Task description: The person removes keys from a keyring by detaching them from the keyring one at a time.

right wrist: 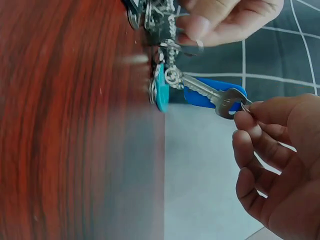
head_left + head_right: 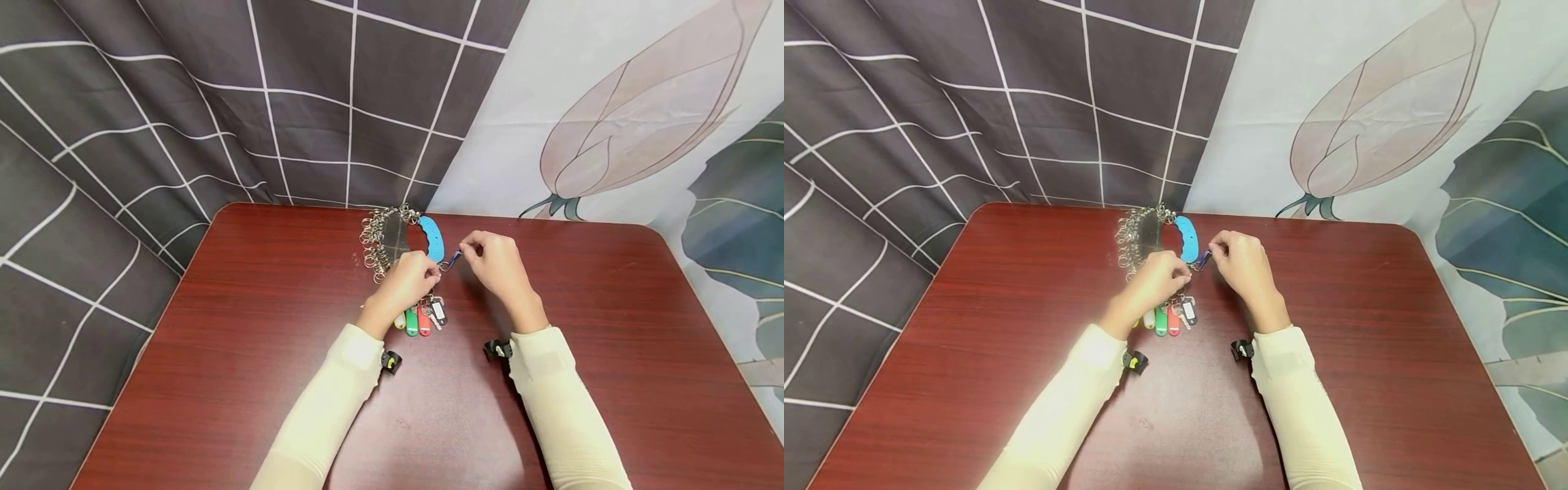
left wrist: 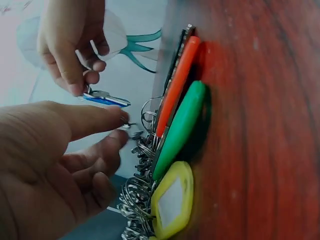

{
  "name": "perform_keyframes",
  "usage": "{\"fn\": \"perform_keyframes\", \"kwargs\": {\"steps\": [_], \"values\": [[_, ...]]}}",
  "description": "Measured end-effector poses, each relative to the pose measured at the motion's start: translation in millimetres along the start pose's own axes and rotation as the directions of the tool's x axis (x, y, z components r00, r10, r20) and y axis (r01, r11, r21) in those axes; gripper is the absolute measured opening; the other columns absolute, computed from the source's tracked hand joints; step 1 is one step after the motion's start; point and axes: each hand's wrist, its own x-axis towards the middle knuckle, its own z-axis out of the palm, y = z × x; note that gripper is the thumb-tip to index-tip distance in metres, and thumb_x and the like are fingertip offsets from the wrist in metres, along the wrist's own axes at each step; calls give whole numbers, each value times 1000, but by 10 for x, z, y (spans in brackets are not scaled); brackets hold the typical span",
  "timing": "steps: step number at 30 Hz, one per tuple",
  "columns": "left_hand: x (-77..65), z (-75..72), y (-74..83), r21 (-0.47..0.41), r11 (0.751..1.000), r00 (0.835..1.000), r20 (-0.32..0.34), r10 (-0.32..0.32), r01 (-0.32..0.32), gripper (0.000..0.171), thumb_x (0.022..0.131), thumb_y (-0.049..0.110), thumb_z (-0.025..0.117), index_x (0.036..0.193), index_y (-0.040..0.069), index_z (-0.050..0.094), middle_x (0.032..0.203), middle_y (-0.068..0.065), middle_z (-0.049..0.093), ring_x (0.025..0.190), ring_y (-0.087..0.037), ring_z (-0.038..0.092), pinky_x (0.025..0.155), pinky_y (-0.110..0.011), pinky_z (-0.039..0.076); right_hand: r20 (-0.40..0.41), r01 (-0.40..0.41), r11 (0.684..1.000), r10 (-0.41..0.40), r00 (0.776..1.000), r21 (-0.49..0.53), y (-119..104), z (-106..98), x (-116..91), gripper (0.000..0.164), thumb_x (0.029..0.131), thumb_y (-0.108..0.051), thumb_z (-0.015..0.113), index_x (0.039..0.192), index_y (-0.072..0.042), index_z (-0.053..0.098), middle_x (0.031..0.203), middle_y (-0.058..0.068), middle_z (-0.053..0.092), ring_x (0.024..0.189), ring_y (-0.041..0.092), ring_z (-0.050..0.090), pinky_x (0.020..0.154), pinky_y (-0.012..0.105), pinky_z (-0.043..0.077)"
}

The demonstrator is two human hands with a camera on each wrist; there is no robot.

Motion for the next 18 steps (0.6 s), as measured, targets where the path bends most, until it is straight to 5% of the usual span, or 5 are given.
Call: {"fn": "perform_keyframes", "kwargs": {"steps": [7, 14, 18], "values": [[49, 59, 77, 251, 966, 996, 71, 44, -61, 14, 101, 17, 63, 93, 17, 74, 94, 0, 67, 87, -23, 72, 69, -40, 58, 9, -18, 1000, 18, 1000, 0, 66, -40, 6, 10, 96, -11, 69, 94, -4, 77, 87, 12, 76, 71, 28, 63, 67, 40, 48], [111, 88, 145, 349, 931, 992, 105, 74, -107, 12, 102, 18, 63, 101, 16, 76, 98, -6, 68, 85, -29, 74, 67, -42, 60, 39, -40, 999, 40, 998, -8, 125, -71, -8, 10, 97, -10, 68, 94, -4, 76, 88, 13, 76, 74, 28, 64, 69, 42, 51], [142, 95, 155, 351, 932, 993, 105, 58, -92, 7, 99, 18, 68, 99, 16, 75, 99, -6, 68, 88, -29, 74, 69, -42, 60, 45, -41, 999, 41, 998, -7, 152, -72, -11, 11, 98, -11, 68, 96, -4, 76, 89, 13, 76, 75, 28, 64, 69, 43, 51]]}}
